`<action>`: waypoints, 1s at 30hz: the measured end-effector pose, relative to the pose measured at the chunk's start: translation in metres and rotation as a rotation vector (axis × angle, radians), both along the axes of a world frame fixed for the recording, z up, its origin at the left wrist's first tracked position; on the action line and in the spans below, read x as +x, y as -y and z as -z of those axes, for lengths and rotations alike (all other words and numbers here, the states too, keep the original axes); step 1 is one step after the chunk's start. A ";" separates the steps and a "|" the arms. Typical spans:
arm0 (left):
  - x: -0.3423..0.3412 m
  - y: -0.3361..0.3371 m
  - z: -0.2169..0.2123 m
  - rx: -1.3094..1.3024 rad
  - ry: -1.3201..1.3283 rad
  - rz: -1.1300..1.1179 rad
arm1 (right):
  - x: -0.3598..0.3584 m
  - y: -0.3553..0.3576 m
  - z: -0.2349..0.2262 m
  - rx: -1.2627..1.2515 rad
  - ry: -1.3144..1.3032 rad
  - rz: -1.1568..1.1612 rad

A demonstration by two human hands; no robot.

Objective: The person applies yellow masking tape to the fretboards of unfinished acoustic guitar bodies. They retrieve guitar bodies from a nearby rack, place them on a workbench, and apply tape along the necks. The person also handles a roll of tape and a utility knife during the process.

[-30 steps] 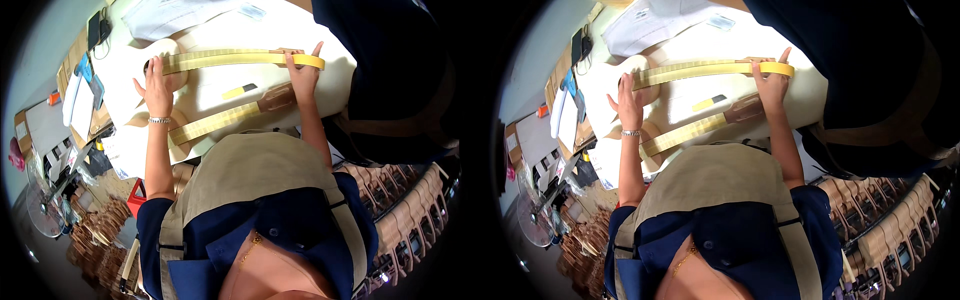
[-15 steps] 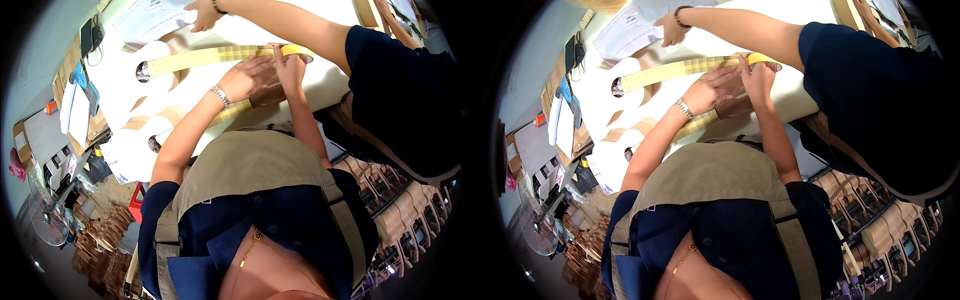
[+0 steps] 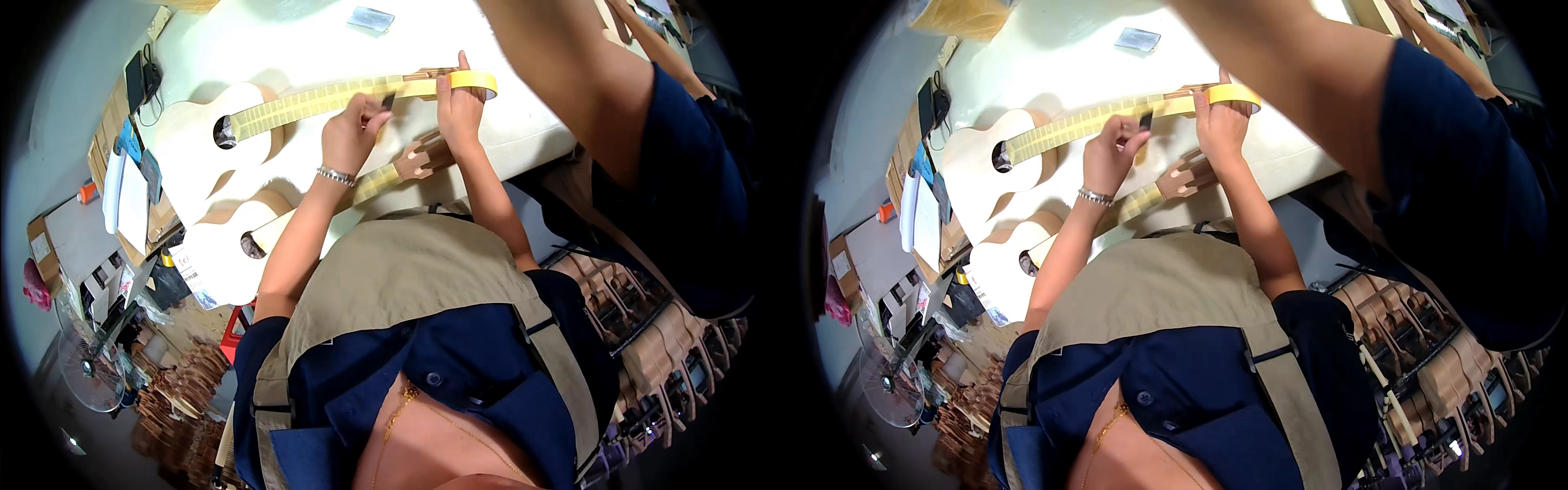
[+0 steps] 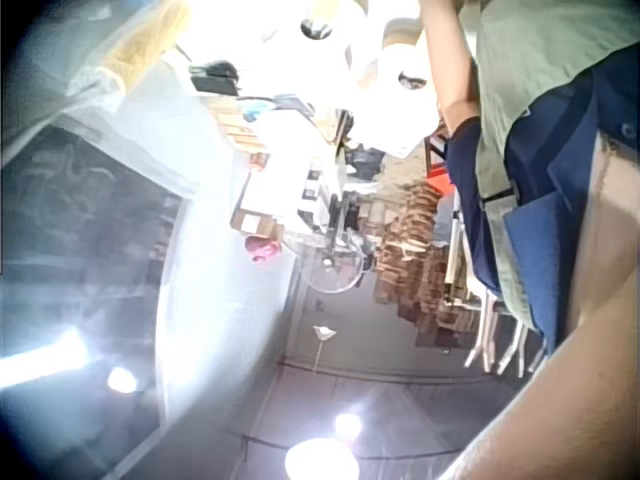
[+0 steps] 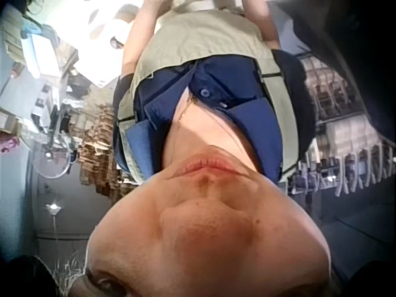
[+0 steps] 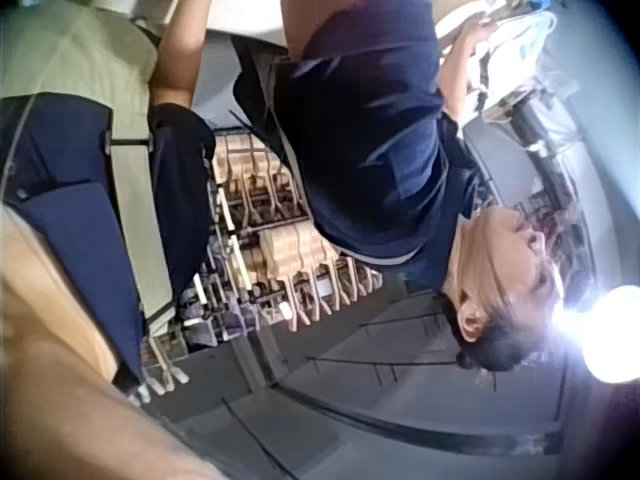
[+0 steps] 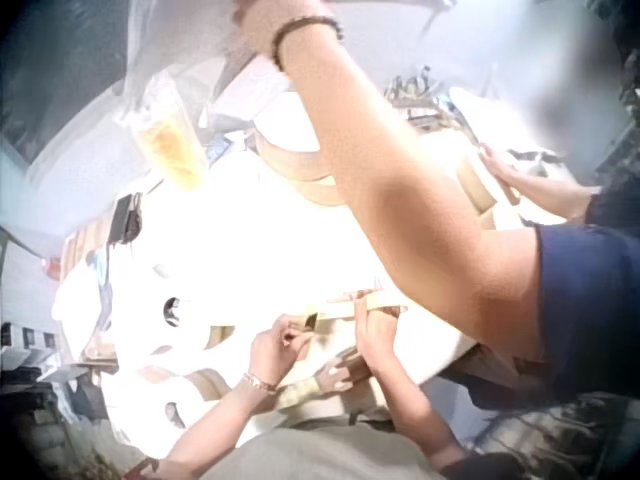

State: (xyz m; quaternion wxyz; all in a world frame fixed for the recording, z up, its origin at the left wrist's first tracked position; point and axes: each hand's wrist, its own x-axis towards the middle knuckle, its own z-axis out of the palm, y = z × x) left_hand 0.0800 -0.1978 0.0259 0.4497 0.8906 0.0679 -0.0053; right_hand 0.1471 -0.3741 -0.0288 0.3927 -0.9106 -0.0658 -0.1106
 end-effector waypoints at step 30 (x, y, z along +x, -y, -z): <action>0.039 0.001 -0.008 0.606 0.388 0.200 | 0.123 -0.053 -0.041 -0.357 0.247 -0.385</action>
